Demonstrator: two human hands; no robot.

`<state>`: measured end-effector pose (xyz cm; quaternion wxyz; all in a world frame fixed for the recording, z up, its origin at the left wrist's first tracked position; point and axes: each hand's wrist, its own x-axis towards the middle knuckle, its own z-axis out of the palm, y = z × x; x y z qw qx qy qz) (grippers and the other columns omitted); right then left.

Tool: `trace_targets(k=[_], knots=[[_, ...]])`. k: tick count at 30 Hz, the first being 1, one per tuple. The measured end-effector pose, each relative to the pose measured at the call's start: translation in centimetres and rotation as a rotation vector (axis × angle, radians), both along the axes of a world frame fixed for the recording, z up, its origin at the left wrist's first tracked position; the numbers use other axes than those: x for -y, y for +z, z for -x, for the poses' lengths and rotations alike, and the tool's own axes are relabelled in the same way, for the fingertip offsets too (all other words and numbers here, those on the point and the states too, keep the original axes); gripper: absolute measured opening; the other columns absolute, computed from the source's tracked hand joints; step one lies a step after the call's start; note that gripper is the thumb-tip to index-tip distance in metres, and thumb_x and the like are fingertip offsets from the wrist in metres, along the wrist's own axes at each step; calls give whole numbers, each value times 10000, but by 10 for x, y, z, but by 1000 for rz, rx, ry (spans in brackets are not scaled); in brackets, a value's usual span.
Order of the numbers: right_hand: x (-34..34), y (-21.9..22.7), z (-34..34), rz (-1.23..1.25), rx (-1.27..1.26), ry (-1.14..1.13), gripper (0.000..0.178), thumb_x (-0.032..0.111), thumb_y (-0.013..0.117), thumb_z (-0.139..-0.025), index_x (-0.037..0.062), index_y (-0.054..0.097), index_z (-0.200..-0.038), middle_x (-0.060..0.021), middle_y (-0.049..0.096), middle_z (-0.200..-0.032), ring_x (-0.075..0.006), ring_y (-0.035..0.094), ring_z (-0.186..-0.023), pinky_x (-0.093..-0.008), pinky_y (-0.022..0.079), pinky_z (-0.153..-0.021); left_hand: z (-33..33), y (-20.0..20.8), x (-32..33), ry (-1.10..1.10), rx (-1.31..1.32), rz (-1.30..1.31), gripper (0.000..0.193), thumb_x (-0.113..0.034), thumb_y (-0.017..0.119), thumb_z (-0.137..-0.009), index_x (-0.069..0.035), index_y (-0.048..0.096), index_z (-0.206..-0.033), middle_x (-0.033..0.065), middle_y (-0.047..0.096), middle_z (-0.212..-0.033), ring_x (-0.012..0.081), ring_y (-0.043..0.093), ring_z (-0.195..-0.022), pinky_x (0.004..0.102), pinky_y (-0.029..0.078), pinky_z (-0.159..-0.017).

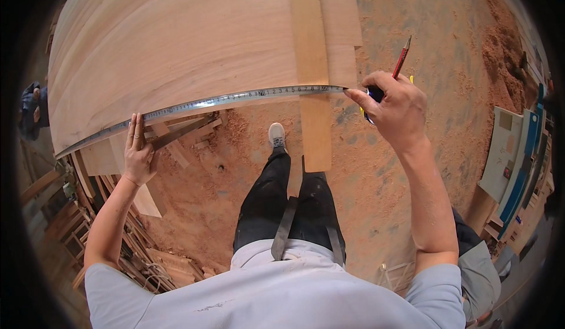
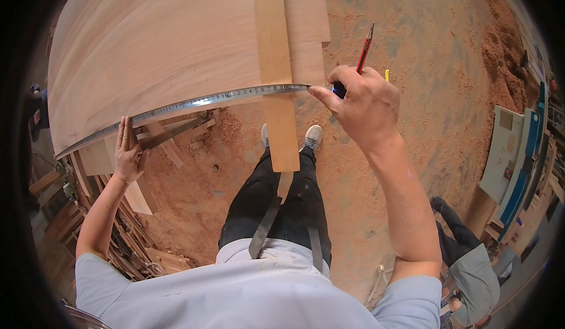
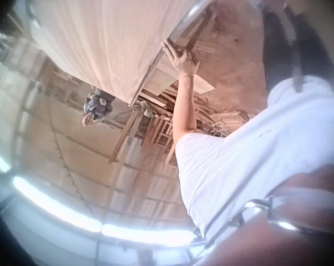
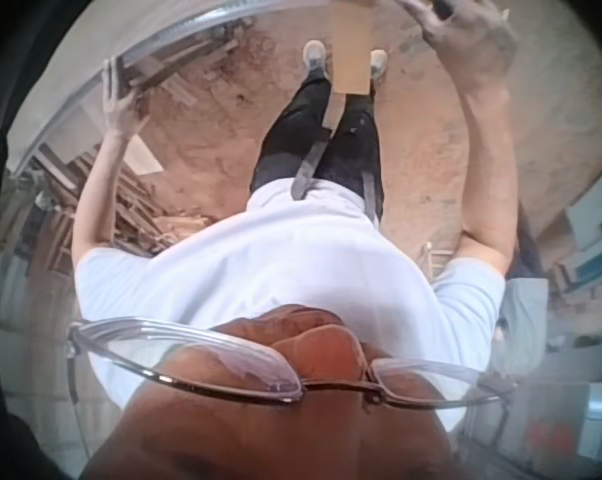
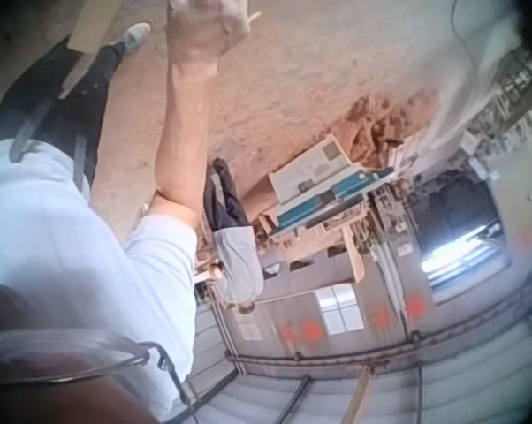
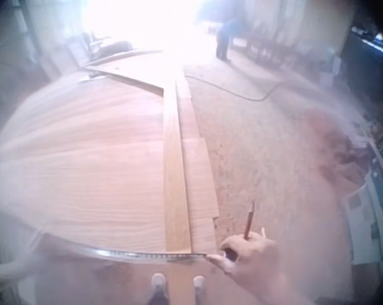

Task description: The person measures a large sheet of plywood using a flexible metal ruler and a pencil, marking measurements along the edges. They also handle printed papers and a wooden frame, positioning the frame on the plywood.

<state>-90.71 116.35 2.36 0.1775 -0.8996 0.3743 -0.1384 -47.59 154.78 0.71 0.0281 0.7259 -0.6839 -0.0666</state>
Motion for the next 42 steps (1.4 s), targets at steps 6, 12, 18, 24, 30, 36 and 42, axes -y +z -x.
trace_targets(k=[6, 12, 18, 24, 30, 36, 42], knots=[[-1, 4, -1, -28, -16, 4, 365, 461, 848, -773, 124, 712, -799, -27, 657, -658, -215, 658, -682, -353, 522, -589, 3, 1, 1, -7, -12, 12, 233, -71, 709, -860, 5, 577, -684, 295, 237, -1667, 478, 165, -1566, 492, 230, -1255], [1, 4, -1, -37, -23, 12, 354, 445, 853, -773, 122, 708, -795, -27, 661, -660, -216, 660, -679, -353, 522, -585, 1, 3, 0, -1, 7, -43, 214, -116, 719, -848, 75, 658, -772, 339, 236, -1648, 513, 190, -1548, 514, 236, -1246], [1, 6, -1, -17, -11, 12, 349, 440, 859, -768, 124, 714, -801, -22, 661, -655, -207, 659, -670, -342, 519, -576, 1, 1, 2, -17, -20, 18, 207, -62, 703, -832, 8, 564, -694, 305, 232, -1666, 491, 166, -1562, 506, 225, -1255], [0, 5, -1, -11, -49, 12, 349, 453, 848, -780, 129, 721, -804, -14, 666, -655, -193, 659, -667, -336, 517, -570, -1, -1, -2, -14, 2, 15, 215, -78, 701, -839, 0, 569, -689, 307, 238, -1663, 494, 181, -1558, 510, 230, -1252], [0, 5, -2, -7, -33, 10, 352, 457, 847, -781, 128, 723, -804, -13, 660, -644, -190, 658, -665, -328, 516, -568, 1, 1, 1, -15, -15, 25, 207, -69, 706, -831, 4, 577, -686, 305, 239, -1663, 494, 184, -1557, 513, 230, -1253], [0, 5, -1, -5, -52, 9, 359, 457, 854, -768, 126, 719, -793, -16, 650, -631, -190, 644, -650, -333, 505, -556, 2, 2, 1, -2, -25, 4, 195, -87, 734, -832, 32, 609, -742, 308, 238, -1662, 487, 159, -1564, 509, 217, -1255], [0, 5, -1, -2, -41, 8, 362, 460, 851, -771, 124, 716, -790, -20, 649, -631, -191, 644, -653, -338, 507, -559, 2, -1, 0, -4, 0, 19, 204, -80, 714, -825, 7, 593, -685, 306, 231, -1665, 495, 174, -1558, 526, 214, -1258]])
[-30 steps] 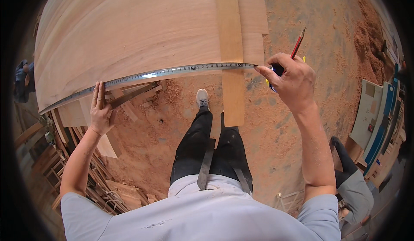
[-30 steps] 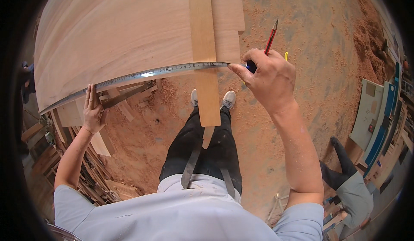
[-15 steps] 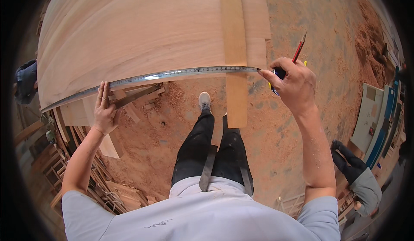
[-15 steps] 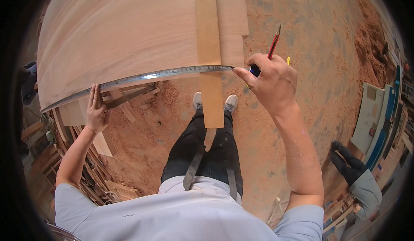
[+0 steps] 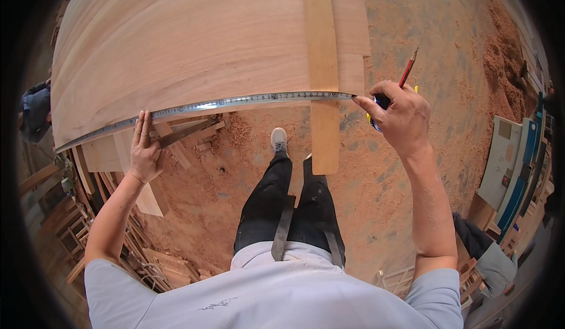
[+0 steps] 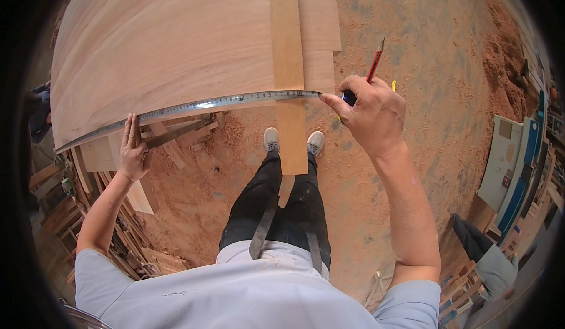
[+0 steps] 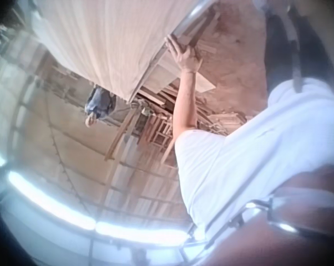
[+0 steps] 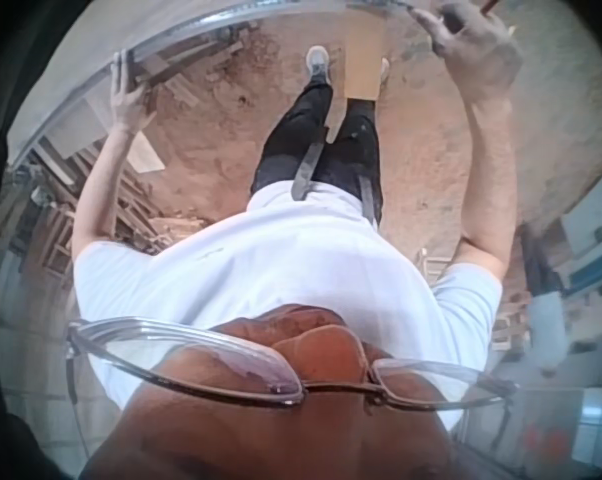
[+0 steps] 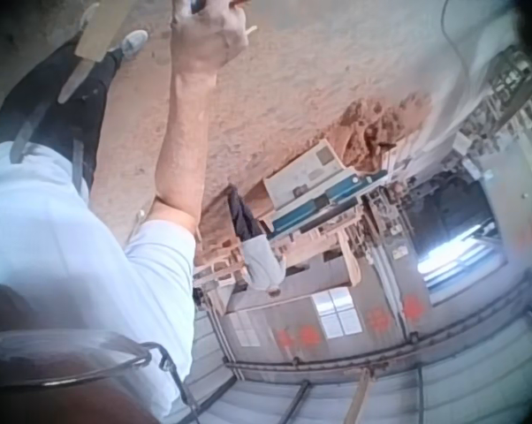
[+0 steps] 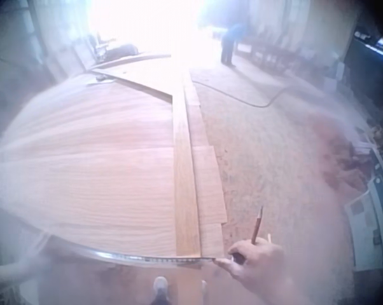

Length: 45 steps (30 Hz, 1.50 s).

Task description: The person measures a large sheet of plywood using a flexible metal ruler and a pencil, marking measurements along the edges. They also handle printed papers and a wooden frame, positioning the frame on the plywood.

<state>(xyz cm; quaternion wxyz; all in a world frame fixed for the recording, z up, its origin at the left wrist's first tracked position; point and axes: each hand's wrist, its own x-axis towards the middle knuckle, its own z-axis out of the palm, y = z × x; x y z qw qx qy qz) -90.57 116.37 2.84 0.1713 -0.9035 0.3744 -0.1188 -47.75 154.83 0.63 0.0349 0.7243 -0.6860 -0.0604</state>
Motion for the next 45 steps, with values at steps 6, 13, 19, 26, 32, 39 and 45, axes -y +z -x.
trace_targets(k=[6, 13, 19, 26, 32, 39, 45], knots=[[-1, 3, -1, -2, -1, -3, 365, 466, 842, -781, 123, 717, -791, -22, 655, -637, -194, 650, -657, -343, 517, -570, -1, 1, 0, 0, -5, 0, 211, -81, 714, -810, 8, 575, -678, 311, 241, -1660, 496, 176, -1558, 531, 206, -1260], [-1, 4, -1, -53, -43, -18, 351, 440, 846, -794, 111, 723, -800, -34, 675, -660, -208, 657, -660, -340, 518, -597, -2, -1, 0, -4, 4, 6, 211, -96, 712, -801, 8, 579, -675, 314, 243, -1657, 490, 186, -1557, 515, 210, -1262], [-3, 4, -2, -32, -36, -24, 360, 460, 839, -793, 120, 724, -805, -27, 675, -665, -210, 664, -694, -350, 527, -615, -3, 0, -3, -8, -1, 11, 206, -111, 707, -791, 9, 593, -670, 320, 243, -1654, 490, 195, -1554, 519, 222, -1259], [-2, 9, -2, -79, -54, -54, 321, 397, 868, -786, 109, 728, -798, -52, 714, -724, -244, 674, -700, -369, 527, -646, -2, 4, 3, -17, -5, 8, 217, -116, 713, -774, 13, 592, -649, 337, 238, -1647, 500, 199, -1548, 527, 230, -1256], [2, 8, -7, -24, -87, -4, 317, 399, 848, -806, 106, 726, -801, -66, 720, -745, -274, 676, -727, -373, 527, -666, -2, 6, -6, 7, -16, 15, 169, -89, 705, -698, 6, 588, -621, 322, 250, -1651, 492, 201, -1552, 550, 220, -1258], [2, 20, 0, -315, 70, -40, 268, 210, 848, -807, 16, 670, -752, -145, 673, -675, -268, 638, -603, -369, 498, -600, -15, 0, -2, -34, 39, -104, 245, -278, 743, -753, -48, 718, -674, 307, 167, -1679, 442, 98, -1585, 523, 76, -1306], [-8, 30, -10, -249, -61, -2, 299, 231, 836, -819, -19, 683, -759, -157, 679, -669, -275, 668, -599, -364, 515, -598, -2, -4, -28, 30, -42, -52, 295, -296, 769, -788, -27, 766, -907, 328, 198, -1659, 465, 135, -1570, 540, 151, -1285]])
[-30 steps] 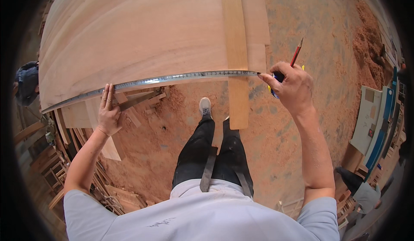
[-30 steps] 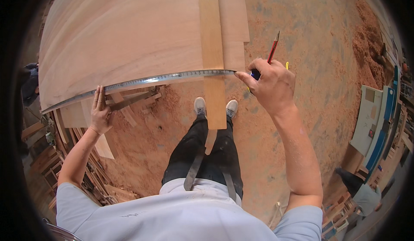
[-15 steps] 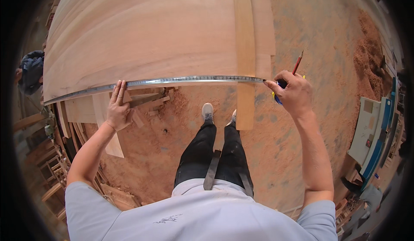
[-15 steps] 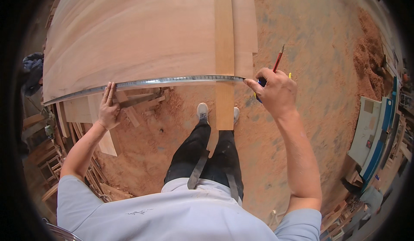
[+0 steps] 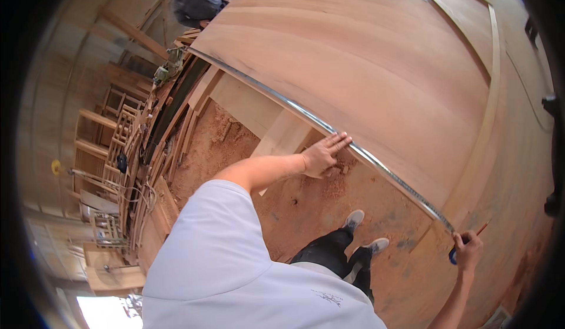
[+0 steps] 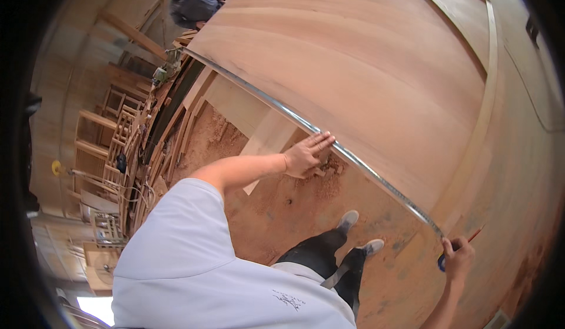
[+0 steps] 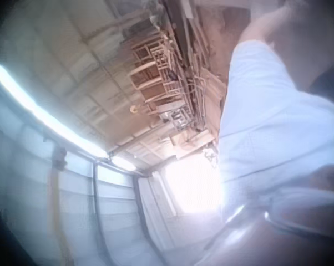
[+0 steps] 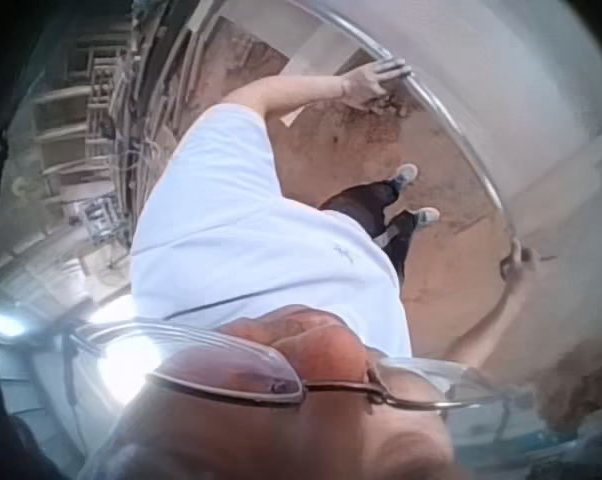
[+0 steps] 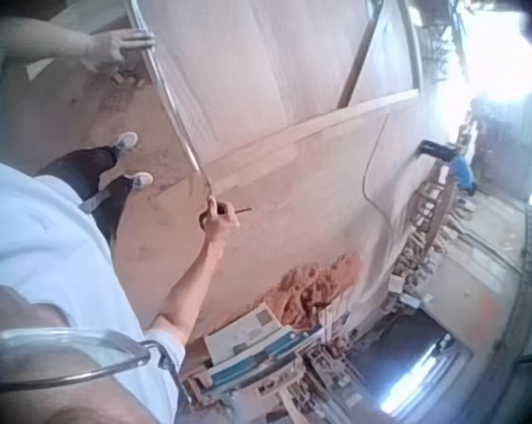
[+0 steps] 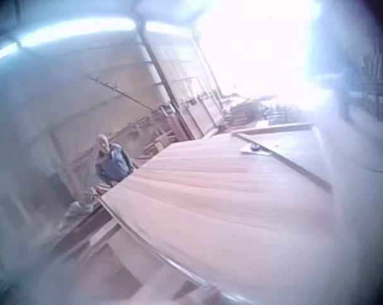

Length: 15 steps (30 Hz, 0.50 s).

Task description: The person measures a large sheet of plywood using a flexible metal ruler and a pencil, marking measurements along the edges. They also handle printed papers and a wooden frame, positioning the frame on the plywood.

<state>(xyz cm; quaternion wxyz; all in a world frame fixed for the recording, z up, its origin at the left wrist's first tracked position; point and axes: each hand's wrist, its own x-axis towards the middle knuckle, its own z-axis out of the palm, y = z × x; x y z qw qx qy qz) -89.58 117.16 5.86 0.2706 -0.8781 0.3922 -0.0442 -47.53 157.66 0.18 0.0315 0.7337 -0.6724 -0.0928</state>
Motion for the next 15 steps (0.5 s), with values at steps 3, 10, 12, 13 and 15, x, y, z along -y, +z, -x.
trace_targets(k=[3, 10, 12, 13, 15], knots=[[-6, 12, -6, -15, 20, 12, 251, 195, 865, -780, 2, 714, -729, -139, 684, -666, -258, 663, -599, -372, 504, -594, -2, 13, 6, -7, 5, 56, 302, -303, 770, -798, -3, 753, -825, 331, 260, -1631, 474, 181, -1553, 557, 185, -1271], [-40, 48, -54, -50, -206, 55, 441, 500, 867, -766, 66, 801, -805, -130, 747, -742, -261, 720, -679, -385, 554, -664, 3, 13, 9, 32, -69, 189, 290, -289, 731, -795, -10, 742, -719, 313, 327, -1610, 496, 253, -1519, 583, 236, -1245], [-50, 44, -76, -28, -258, 101, 488, 571, 848, -763, 90, 811, -842, -127, 762, -795, -277, 741, -746, -396, 572, -710, 3, 15, 11, 33, -33, 110, 330, -328, 702, -802, -9, 754, -737, 325, 325, -1609, 503, 256, -1516, 571, 230, -1252], [-58, 43, -91, -26, -260, 122, 501, 582, 844, -767, 90, 810, -855, -124, 766, -810, -274, 746, -762, -393, 577, -722, 1, 12, 9, 29, -24, 112, 326, -332, 702, -794, -16, 758, -740, 326, 317, -1613, 505, 256, -1516, 567, 224, -1255], [-74, 38, -120, -73, -254, 170, 552, 648, 807, -779, 104, 805, -876, -105, 774, -825, -258, 755, -789, -397, 585, -752, -3, 3, 7, 26, -12, 134, 319, -336, 705, -774, -23, 764, -749, 329, 299, -1621, 506, 251, -1519, 561, 204, -1264]])
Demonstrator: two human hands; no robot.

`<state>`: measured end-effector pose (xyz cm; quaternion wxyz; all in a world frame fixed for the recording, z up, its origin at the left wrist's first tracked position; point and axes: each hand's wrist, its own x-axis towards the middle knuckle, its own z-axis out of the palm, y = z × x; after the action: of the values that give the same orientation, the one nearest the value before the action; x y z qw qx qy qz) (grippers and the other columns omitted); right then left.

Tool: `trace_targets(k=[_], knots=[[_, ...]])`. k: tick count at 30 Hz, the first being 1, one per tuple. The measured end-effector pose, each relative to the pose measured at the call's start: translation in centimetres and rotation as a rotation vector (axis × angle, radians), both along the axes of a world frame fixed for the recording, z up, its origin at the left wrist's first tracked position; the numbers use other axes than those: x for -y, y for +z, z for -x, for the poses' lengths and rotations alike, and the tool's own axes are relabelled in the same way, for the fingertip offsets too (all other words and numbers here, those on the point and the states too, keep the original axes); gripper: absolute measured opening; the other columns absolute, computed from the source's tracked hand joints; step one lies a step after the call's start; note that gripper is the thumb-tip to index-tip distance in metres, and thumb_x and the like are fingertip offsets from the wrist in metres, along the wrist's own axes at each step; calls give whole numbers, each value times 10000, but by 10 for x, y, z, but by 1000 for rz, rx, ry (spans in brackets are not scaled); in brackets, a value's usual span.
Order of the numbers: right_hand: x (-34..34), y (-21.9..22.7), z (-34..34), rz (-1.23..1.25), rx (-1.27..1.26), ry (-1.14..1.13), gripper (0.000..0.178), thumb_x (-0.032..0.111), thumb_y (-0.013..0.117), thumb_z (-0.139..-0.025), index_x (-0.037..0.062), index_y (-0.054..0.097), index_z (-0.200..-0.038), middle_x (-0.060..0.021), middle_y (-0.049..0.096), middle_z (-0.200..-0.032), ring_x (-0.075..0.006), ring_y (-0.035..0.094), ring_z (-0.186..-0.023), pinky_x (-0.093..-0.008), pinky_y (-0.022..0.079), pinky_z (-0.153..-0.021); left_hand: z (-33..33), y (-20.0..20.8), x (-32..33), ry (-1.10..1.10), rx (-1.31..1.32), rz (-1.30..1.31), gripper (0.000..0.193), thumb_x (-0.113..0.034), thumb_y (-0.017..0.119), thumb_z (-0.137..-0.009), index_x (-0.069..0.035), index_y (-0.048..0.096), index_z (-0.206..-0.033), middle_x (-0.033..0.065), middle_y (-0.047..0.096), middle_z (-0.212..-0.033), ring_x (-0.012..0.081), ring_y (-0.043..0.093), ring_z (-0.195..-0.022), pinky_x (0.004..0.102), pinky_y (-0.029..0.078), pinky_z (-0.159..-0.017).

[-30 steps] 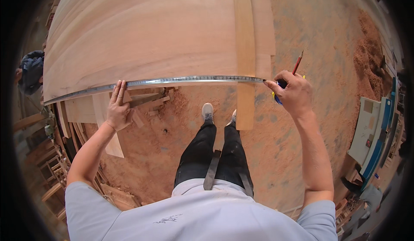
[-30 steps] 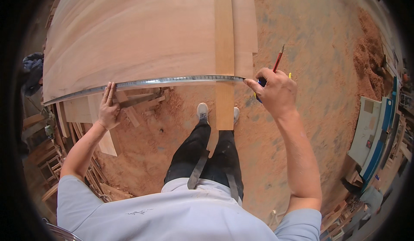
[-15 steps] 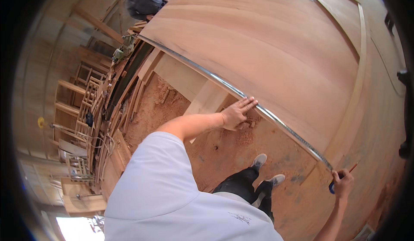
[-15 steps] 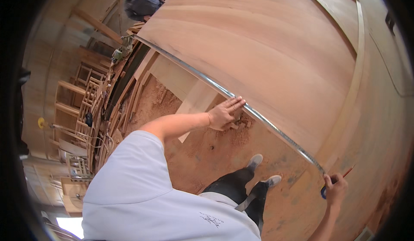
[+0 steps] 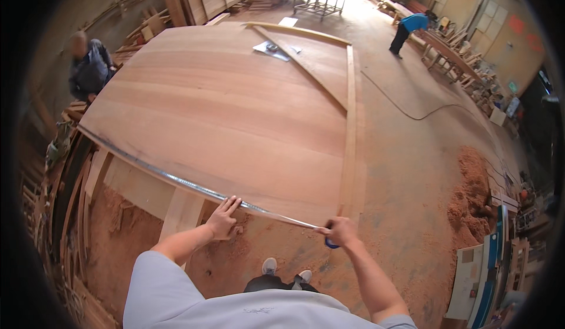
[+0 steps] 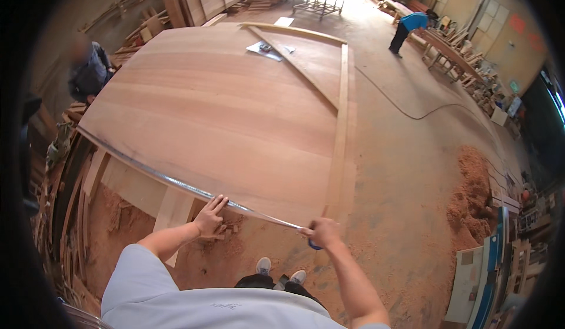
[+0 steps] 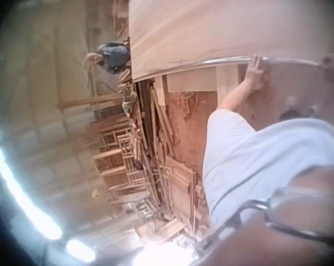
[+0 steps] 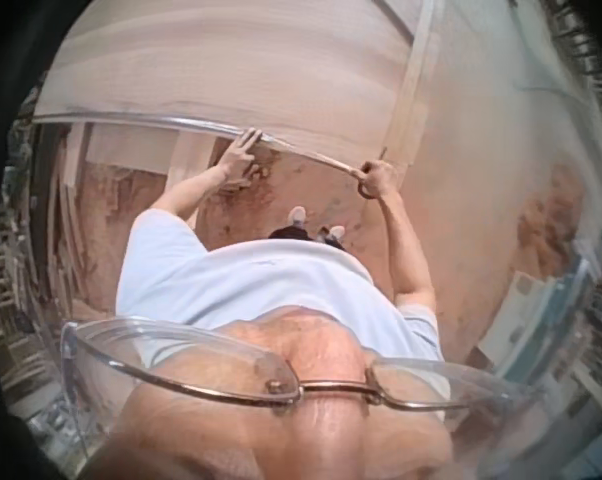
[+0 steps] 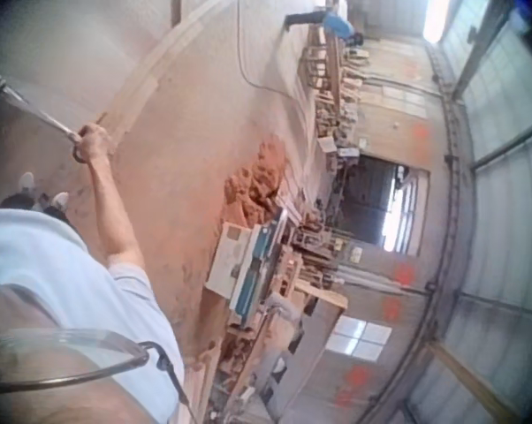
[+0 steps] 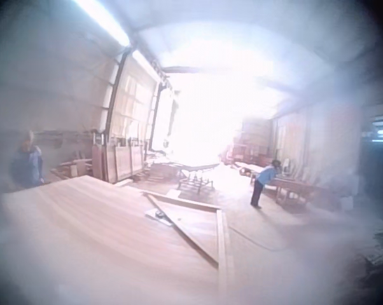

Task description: The person measures a large sheet of plywood using a flexible metal ruler and a pencil, marking measurements along the edges. They also handle printed papers and a wooden frame, positioning the frame on the plywood.

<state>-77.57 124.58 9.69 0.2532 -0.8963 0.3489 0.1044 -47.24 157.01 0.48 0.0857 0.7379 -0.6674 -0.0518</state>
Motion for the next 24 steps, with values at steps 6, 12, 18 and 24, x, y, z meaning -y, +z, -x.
trace_targets(k=[6, 12, 18, 24], knots=[[-60, -54, -78, 41, 49, 94, 529, 631, 796, -788, 112, 784, -888, -153, 756, -859, -346, 740, -880, -465, 569, -791, -3, -1, 0, -18, 13, -36, 297, -308, 687, -774, -22, 766, -762, 334, 293, -1624, 506, 245, -1522, 557, 199, -1266], [-94, -79, -134, -35, 142, 70, 441, 535, 780, -837, 105, 772, -935, -166, 762, -948, -361, 731, -956, -471, 560, -838, -3, -4, -3, -18, 26, -25, 327, -337, 685, -820, -24, 779, -832, 334, 287, -1626, 513, 237, -1521, 559, 190, -1263], [-100, -101, -145, 56, 207, 22, 485, 513, 785, -836, 82, 716, -1046, -168, 756, -953, -348, 731, -942, -478, 559, -846, -2, -12, 2, -26, 39, -21, 332, -352, 686, -829, -35, 784, -829, 327, 290, -1628, 498, 241, -1526, 558, 197, -1261], [-117, -97, -150, 81, 242, 6, 455, 471, 797, -840, 71, 696, -1031, -167, 733, -995, -350, 704, -1005, -479, 559, -854, -6, -13, -9, 2, 23, 4, 300, -324, 679, -814, -41, 776, -797, 313, 306, -1628, 486, 249, -1528, 548, 199, -1265]])
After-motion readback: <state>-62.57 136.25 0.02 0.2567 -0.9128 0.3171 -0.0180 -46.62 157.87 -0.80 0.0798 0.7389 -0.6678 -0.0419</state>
